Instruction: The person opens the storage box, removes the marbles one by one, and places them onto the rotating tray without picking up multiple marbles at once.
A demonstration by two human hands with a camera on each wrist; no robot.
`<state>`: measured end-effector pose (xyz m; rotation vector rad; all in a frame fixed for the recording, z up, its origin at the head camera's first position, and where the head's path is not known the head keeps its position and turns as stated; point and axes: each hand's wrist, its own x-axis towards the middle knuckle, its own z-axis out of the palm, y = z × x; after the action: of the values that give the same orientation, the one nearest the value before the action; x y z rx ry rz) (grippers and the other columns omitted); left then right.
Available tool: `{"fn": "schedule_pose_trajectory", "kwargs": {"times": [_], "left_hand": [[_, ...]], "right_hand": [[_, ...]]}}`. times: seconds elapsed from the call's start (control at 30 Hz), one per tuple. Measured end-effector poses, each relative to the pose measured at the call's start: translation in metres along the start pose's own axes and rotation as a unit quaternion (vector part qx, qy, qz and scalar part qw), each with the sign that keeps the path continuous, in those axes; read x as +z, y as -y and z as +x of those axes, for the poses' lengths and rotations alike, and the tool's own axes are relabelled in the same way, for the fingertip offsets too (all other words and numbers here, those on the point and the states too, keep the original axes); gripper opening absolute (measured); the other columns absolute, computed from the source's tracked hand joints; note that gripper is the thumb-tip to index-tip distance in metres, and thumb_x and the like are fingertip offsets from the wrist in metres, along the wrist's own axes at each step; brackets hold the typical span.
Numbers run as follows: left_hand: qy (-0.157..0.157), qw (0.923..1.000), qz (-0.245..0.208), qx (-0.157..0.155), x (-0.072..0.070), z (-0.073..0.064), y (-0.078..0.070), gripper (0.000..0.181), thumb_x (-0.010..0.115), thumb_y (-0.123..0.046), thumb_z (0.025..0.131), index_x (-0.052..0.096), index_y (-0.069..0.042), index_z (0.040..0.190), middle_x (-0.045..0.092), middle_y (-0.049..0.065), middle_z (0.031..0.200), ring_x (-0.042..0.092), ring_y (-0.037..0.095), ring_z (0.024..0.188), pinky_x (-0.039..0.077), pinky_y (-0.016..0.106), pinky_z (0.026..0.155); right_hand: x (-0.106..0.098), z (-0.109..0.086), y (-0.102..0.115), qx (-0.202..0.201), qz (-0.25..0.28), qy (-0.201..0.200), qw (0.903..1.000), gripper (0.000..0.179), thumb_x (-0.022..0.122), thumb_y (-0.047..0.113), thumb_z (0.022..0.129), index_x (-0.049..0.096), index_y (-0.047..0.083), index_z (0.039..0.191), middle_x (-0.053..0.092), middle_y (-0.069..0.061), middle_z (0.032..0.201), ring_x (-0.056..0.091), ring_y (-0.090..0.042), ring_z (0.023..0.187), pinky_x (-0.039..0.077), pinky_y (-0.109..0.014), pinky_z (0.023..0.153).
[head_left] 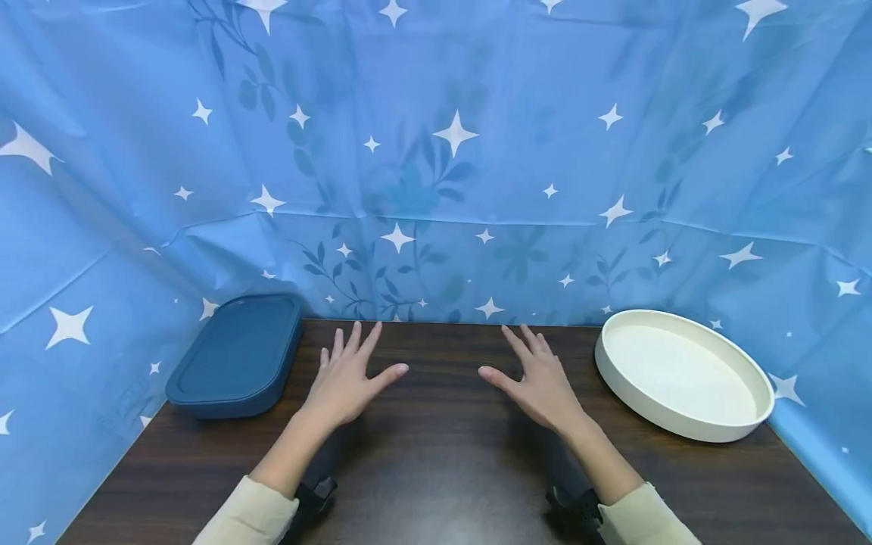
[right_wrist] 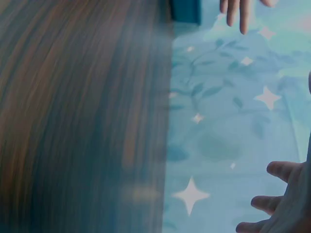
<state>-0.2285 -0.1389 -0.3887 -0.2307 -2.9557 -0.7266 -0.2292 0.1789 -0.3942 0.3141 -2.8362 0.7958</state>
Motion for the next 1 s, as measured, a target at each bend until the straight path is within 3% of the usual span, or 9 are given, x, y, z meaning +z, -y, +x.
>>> {"fn": "schedule_pose_trajectory", "kwargs": {"times": [0.23, 0.4, 0.57, 0.8, 1.0], "left_hand": [[-0.056, 0.9981, -0.022, -0.013, -0.039, -0.033, 0.035, 0.086, 0.045, -0.068, 0.098, 0.022, -0.015, 0.162, 0.018, 0.021, 0.168, 0.011, 0.048, 0.155, 0.010, 0.073, 0.119], [-0.127, 0.9906, -0.029, -0.043, -0.060, -0.047, 0.063, 0.078, 0.046, -0.059, 0.102, 0.027, -0.012, 0.161, 0.024, 0.025, 0.165, 0.020, 0.050, 0.152, 0.020, 0.076, 0.114], [-0.187, 0.9784, -0.037, -0.079, -0.070, -0.057, 0.089, 0.071, 0.048, -0.050, 0.104, 0.032, -0.008, 0.158, 0.030, 0.030, 0.161, 0.028, 0.055, 0.146, 0.026, 0.078, 0.108], [-0.224, 0.9619, -0.060, -0.145, -0.082, -0.064, 0.120, 0.068, 0.047, -0.046, 0.105, 0.033, -0.006, 0.157, 0.029, 0.030, 0.161, 0.028, 0.055, 0.146, 0.026, 0.076, 0.110], [-0.240, 0.9425, -0.084, -0.217, -0.080, -0.061, 0.141, 0.064, 0.045, -0.042, 0.105, 0.034, -0.006, 0.157, 0.026, 0.027, 0.164, 0.022, 0.052, 0.150, 0.022, 0.074, 0.114]], "right_hand": [[0.010, -0.004, 0.035, -0.024, 0.112, 0.011, 0.9933, 0.079, 0.060, 0.058, 0.095, 0.027, 0.030, 0.161, 0.018, -0.009, 0.171, 0.017, -0.043, 0.156, 0.024, -0.076, 0.112], [0.019, 0.002, 0.061, -0.050, 0.157, 0.007, 0.9863, 0.082, 0.062, 0.059, 0.093, 0.022, 0.037, 0.161, 0.022, -0.005, 0.170, 0.023, -0.038, 0.156, 0.027, -0.074, 0.113], [0.033, 0.012, 0.084, -0.068, 0.185, 0.028, 0.9800, 0.082, 0.063, 0.060, 0.092, 0.021, 0.041, 0.160, 0.021, -0.001, 0.170, 0.022, -0.036, 0.157, 0.028, -0.073, 0.114], [0.059, 0.023, 0.110, -0.089, 0.222, 0.045, 0.9700, 0.077, 0.063, 0.059, 0.093, 0.025, 0.045, 0.157, 0.022, 0.000, 0.170, 0.024, -0.035, 0.156, 0.030, -0.071, 0.114], [0.090, 0.029, 0.132, -0.088, 0.280, 0.043, 0.9550, 0.083, 0.065, 0.068, 0.086, 0.027, 0.047, 0.156, 0.027, 0.005, 0.168, 0.027, -0.029, 0.155, 0.030, -0.068, 0.116]]}}
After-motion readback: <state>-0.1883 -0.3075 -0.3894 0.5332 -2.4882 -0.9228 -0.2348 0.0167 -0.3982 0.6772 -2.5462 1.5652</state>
